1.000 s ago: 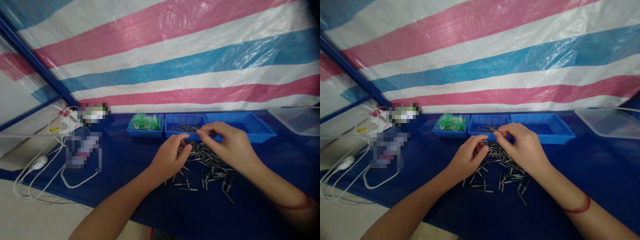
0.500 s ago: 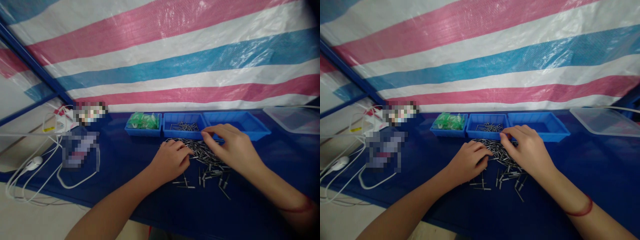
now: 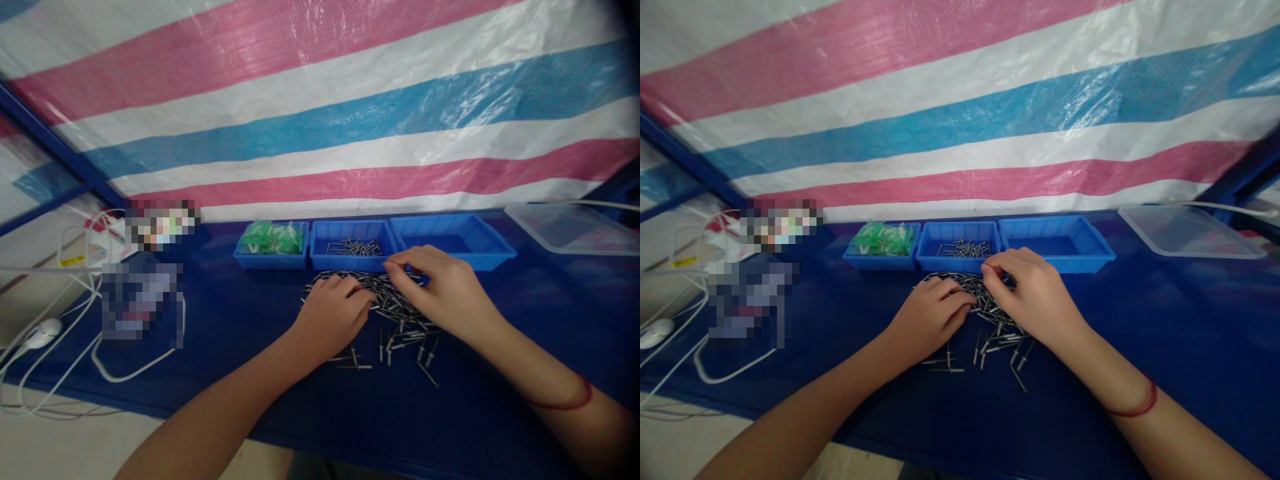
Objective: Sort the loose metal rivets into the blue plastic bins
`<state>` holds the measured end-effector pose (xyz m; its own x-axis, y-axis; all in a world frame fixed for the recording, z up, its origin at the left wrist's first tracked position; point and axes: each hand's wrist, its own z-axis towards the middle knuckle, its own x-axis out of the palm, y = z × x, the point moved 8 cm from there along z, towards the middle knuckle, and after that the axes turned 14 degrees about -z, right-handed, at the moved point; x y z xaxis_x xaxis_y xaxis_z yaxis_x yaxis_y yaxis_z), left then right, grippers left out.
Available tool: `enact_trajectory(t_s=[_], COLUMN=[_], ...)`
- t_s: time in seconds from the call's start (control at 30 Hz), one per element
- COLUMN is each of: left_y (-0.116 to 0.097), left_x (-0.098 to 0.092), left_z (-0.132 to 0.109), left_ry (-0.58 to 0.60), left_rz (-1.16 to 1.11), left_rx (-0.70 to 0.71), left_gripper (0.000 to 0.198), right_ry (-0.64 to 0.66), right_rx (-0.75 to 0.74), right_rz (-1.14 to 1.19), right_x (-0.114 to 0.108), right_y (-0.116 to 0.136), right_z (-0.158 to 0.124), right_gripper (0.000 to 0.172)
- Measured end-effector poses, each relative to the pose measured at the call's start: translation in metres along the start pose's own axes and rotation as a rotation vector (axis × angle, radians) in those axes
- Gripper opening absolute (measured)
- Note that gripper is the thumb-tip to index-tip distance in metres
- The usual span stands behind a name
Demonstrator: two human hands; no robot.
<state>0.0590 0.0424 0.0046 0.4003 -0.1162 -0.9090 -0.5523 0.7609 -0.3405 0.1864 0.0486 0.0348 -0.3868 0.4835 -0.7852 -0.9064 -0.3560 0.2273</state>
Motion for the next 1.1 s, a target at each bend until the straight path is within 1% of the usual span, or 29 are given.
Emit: enact_trajectory(t_s=[0.1,0.2,0.47,0.57,0.63,0.93,1.1], left_y=[0.007,0.011,0.004,0.004,0.005,0.006,0.004], left_x=[0.000,0.001,0.003,0.003,0.004,0.006,0.005], left_z=[0.002,0.003,0.004,0.004,0.004,0.003,0.002], left_ry=[0.008,0.018,0.018,0.008,0.013,-0.030,-0.028], left_rz=[0.074,0.086,0.063,0.039,0.040,0.054,0.062], left_rx=[-0.042,-0.053,-0.032,-0.046,-0.061,-0.097,-0.108], left_gripper=[0.023,0.019,0.020,0.027,0.028,0.018,0.014], right_ry=[-0.004,0.002,0.016,0.029,0.043,0.094,0.116], right_rx=[-0.012,-0.023,-0.026,-0.037,-0.048,-0.071,-0.076], right_rz=[0.004,0.016,0.038,0.040,0.045,0.059,0.040], right_x=[0.001,0.002,0.004,0.006,0.008,0.015,0.019], right_y=[0.002,0.003,0.005,0.007,0.009,0.012,0.012], right_z=[0.000,-0.001,-0.003,-0.003,-0.004,-0.004,-0.004], right_gripper=[0.016,0.016,0.016,0.017,0.017,0.017,0.020])
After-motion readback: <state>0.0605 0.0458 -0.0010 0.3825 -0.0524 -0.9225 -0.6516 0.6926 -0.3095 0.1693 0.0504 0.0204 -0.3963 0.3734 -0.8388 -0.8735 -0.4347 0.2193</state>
